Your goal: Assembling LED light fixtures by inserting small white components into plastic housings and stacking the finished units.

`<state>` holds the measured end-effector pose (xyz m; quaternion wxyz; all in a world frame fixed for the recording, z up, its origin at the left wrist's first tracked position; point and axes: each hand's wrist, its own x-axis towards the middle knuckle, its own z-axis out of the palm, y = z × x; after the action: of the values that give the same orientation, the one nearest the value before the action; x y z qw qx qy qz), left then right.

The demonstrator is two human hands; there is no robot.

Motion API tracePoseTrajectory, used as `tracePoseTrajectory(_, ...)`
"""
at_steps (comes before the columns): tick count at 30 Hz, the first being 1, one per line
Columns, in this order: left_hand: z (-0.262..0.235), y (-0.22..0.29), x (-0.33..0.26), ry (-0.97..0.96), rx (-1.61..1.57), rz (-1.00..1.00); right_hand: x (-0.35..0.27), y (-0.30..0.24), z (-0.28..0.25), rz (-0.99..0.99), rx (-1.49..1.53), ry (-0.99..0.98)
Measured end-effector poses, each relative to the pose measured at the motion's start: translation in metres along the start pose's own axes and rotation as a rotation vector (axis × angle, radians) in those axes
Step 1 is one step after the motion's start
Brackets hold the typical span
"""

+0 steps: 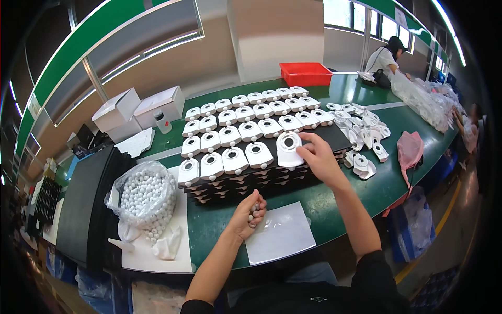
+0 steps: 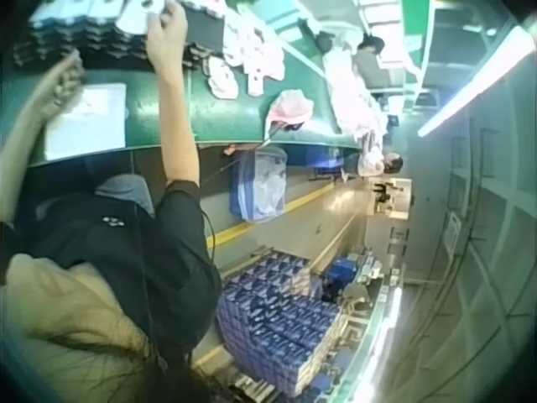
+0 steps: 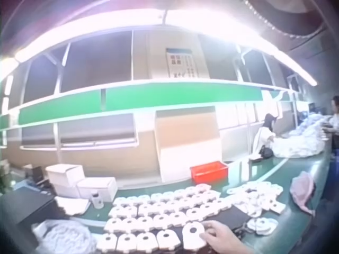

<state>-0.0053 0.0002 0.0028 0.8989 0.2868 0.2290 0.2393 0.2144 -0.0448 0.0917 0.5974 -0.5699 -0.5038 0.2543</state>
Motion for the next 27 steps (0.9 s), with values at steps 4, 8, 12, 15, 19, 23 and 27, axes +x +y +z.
tracePoseTrajectory(4, 0.006, 0.000, 0.000, -0.015, -0.087, -0.029, 0.038, 0.015, -0.004, 0.073, -0.136, -0.133)
tracePoseTrajectory(8, 0.005, 0.001, -0.002, -0.028, -0.064, -0.014, 0.051, 0.014, -0.002, 0.134, -0.412, -0.159)
tracePoseTrajectory(12, 0.002, 0.001, -0.001, -0.070, -0.076, -0.016, 0.034, 0.011, -0.011, -0.146, -0.471, 0.051)
tracePoseTrajectory(15, 0.003, 0.002, -0.003, -0.053, -0.042, -0.005, 0.015, 0.006, -0.035, -0.296, -0.392, 0.226)
tracePoseTrajectory(19, 0.008, 0.002, -0.004, 0.011, 0.036, 0.038, -0.015, 0.040, -0.099, -0.246, -0.500, 0.528)
tracePoseTrajectory(23, 0.013, 0.000, -0.003, -0.009, 0.072, 0.042, -0.066, 0.082, -0.156, -0.230, -1.040, 0.512)
tracePoseTrajectory(27, 0.013, -0.001, -0.006, 0.000, 0.124, 0.059, -0.110, 0.084, -0.153, -0.072, -1.184, 0.329)
